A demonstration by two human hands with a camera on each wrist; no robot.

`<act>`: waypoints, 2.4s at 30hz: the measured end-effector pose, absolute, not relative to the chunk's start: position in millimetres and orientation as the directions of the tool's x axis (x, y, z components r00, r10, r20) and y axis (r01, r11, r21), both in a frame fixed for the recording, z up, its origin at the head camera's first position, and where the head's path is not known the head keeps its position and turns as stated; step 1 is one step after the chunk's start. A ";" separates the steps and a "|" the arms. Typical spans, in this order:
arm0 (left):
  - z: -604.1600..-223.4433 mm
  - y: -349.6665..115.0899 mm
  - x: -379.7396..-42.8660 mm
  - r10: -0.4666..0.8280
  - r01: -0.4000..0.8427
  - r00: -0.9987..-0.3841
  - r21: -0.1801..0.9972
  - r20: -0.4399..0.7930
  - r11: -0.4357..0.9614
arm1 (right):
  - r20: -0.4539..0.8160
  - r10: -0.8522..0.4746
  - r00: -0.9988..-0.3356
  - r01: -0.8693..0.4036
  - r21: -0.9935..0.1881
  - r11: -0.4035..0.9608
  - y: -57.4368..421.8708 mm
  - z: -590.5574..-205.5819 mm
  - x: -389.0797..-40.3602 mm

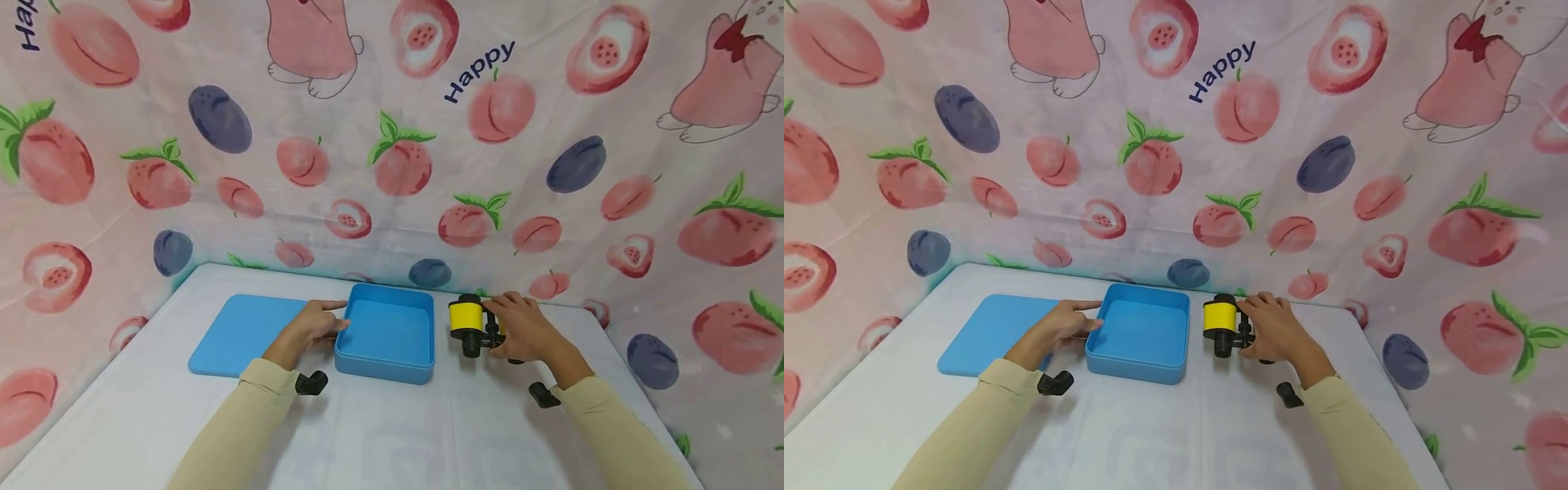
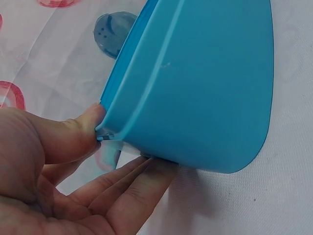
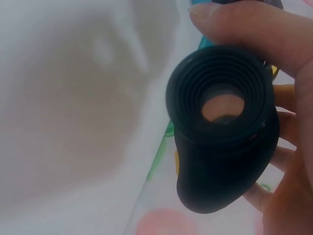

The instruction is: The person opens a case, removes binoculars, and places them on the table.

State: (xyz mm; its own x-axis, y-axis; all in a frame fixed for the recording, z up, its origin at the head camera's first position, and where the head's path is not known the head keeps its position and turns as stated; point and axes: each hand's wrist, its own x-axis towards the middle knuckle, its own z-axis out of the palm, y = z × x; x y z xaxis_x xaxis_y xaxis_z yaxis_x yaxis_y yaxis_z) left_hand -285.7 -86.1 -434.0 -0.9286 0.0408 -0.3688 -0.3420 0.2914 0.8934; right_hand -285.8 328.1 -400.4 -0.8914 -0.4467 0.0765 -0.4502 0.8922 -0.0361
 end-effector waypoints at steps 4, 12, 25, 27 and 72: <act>-434.5 -86.8 -285.8 0.042 -0.348 -0.926 0.893 -0.374 0.287 | 0.064 -0.442 -0.895 -0.444 -0.031 0.895 327.1 -402.7 -286.8; -432.7 -85.8 -288.6 0.041 -0.354 -0.924 0.890 -0.381 0.289 | 0.061 -0.435 -0.898 -0.437 -0.027 0.899 329.7 -403.7 -287.5; -433.4 -87.6 -287.6 0.035 -0.367 -0.919 0.883 -0.393 0.292 | 0.048 -0.435 -0.899 -0.437 -0.027 0.899 330.6 -413.3 -289.8; -432.9 -87.5 -287.5 0.036 -0.365 -0.920 0.884 -0.391 0.293 | 0.047 -0.440 -0.897 -0.442 -0.023 0.897 331.1 -414.0 -290.0; -433.5 -88.3 -288.1 0.026 -0.365 -0.921 0.885 -0.389 0.290 | 0.057 -0.462 -0.885 -0.465 -0.054 0.884 332.5 -431.0 -293.1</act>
